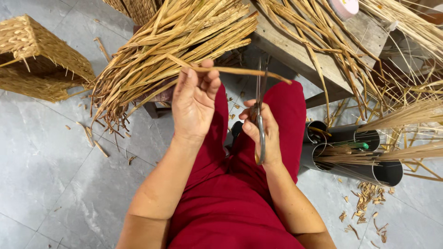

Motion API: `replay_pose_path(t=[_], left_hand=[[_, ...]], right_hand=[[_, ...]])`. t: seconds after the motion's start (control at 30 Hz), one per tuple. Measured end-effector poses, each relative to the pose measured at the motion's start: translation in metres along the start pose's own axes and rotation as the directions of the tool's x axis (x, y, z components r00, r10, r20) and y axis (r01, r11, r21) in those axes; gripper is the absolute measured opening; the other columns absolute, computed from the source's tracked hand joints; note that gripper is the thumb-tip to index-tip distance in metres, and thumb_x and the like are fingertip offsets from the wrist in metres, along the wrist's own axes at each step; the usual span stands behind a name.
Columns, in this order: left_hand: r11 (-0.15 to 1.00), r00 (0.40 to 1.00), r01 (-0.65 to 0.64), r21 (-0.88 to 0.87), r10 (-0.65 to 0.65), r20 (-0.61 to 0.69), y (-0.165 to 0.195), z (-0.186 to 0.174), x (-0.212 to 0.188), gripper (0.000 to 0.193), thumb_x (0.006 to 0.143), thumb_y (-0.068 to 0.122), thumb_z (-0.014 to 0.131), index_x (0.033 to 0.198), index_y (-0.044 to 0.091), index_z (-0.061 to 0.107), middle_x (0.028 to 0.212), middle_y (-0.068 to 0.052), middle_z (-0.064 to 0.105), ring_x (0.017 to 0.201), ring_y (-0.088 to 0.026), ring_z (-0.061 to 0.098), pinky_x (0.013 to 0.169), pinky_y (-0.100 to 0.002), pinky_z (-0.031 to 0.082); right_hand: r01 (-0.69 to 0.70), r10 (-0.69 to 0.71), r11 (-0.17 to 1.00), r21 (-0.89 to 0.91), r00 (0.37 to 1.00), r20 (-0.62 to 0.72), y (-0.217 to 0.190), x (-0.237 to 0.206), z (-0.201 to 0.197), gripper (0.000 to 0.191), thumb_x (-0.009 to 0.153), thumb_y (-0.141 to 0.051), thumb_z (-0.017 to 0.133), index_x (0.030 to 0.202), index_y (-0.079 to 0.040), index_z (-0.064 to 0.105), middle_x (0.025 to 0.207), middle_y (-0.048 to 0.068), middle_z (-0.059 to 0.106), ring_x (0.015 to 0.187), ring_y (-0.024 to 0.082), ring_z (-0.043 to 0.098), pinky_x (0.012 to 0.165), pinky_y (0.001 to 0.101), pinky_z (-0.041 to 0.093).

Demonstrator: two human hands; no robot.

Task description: The person sits on a low stool and trims dried palm leaves with scissors, cutting strips to length and splitting them lengthwise. They pull each leaf from a pile beside them, cut off sections, and set the trimmed strips aside while offcuts fall to the floor.

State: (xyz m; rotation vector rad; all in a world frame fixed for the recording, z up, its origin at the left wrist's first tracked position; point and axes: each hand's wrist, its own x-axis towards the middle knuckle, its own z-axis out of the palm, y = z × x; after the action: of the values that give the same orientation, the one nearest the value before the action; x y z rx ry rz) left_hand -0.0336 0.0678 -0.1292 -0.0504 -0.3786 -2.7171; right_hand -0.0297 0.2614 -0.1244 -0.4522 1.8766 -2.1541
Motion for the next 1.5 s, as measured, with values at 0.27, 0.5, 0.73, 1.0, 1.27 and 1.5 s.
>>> replay_pose_path(t=[0.27, 0.5, 0.73, 1.0, 1.27, 1.5], left_hand=[[0.998, 0.998, 0.059, 0.001, -0.059, -0.010, -0.012, -0.008, -0.007, 0.015, 0.112, 0.014, 0.055, 0.122, 0.006, 0.062, 0.125, -0.016, 0.070, 0.107, -0.022, 0.071, 0.096, -0.035, 0.059], [0.972, 0.974, 0.224, 0.068, -0.227, 0.027, -0.033, -0.008, -0.032, 0.013, 0.110, 0.015, 0.057, 0.120, 0.007, 0.060, 0.116, -0.016, 0.071, 0.099, -0.021, 0.072, 0.089, -0.034, 0.060], [0.930, 0.938, 0.329, -0.163, -0.342, -0.058, -0.017, -0.015, -0.014, 0.028, 0.104, 0.026, 0.058, 0.125, 0.008, 0.063, 0.097, -0.005, 0.069, 0.064, -0.009, 0.055, 0.058, -0.023, 0.048], [0.995, 0.982, -0.035, 0.092, 0.051, -0.184, 0.051, -0.045, 0.011, 0.026, 0.110, 0.028, 0.060, 0.128, 0.010, 0.065, 0.098, 0.000, 0.067, 0.068, -0.004, 0.052, 0.055, -0.020, 0.041], [0.909, 0.887, -0.327, 0.258, 0.390, -0.249, 0.090, -0.053, 0.014, 0.037, 0.107, 0.037, 0.055, 0.130, 0.011, 0.064, 0.098, -0.006, 0.071, 0.066, -0.009, 0.056, 0.055, -0.021, 0.043], [0.628, 0.906, -0.322, 0.709, 0.421, 0.038, 0.094, -0.028, -0.003, 0.036, 0.117, 0.029, 0.056, 0.139, 0.003, 0.066, 0.102, -0.006, 0.071, 0.065, -0.004, 0.051, 0.056, -0.022, 0.040]], right_hand=[[-0.050, 0.068, 0.990, 0.128, 0.988, -0.135, 0.009, 0.002, -0.008, 0.047, 0.095, -0.028, 0.081, 0.124, 0.005, 0.064, 0.072, 0.004, 0.056, 0.052, 0.007, 0.048, 0.047, 0.0230, 0.041], [0.111, 0.006, 0.940, 0.322, 0.940, -0.342, -0.008, 0.012, -0.001, 0.051, 0.086, -0.010, 0.078, 0.125, -0.004, 0.047, 0.101, 0.010, 0.075, 0.077, 0.016, 0.071, 0.066, 0.0281, 0.060], [0.188, -0.075, 0.933, 0.307, 0.935, -0.346, -0.017, 0.008, -0.051, 0.044, 0.090, 0.008, 0.068, 0.129, -0.005, 0.052, 0.087, 0.012, 0.068, 0.067, 0.017, 0.066, 0.058, 0.0294, 0.057], [0.431, -0.250, 0.887, 0.167, 0.751, -0.612, -0.048, -0.018, -0.163, 0.043, 0.105, 0.014, 0.070, 0.140, 0.002, 0.049, 0.094, 0.015, 0.062, 0.071, 0.017, 0.063, 0.062, 0.0243, 0.053], [0.415, -0.334, 0.909, -0.023, 0.697, -0.635, -0.045, -0.016, -0.184, 0.044, 0.106, 0.011, 0.070, 0.144, -0.001, 0.050, 0.101, 0.021, 0.069, 0.074, 0.021, 0.064, 0.066, 0.0290, 0.055], [0.174, -0.312, 0.935, -0.308, 0.815, -0.488, -0.028, 0.012, -0.100, 0.040, 0.094, 0.008, 0.074, 0.127, -0.009, 0.058, 0.104, 0.014, 0.072, 0.074, 0.017, 0.068, 0.061, 0.0279, 0.058]])
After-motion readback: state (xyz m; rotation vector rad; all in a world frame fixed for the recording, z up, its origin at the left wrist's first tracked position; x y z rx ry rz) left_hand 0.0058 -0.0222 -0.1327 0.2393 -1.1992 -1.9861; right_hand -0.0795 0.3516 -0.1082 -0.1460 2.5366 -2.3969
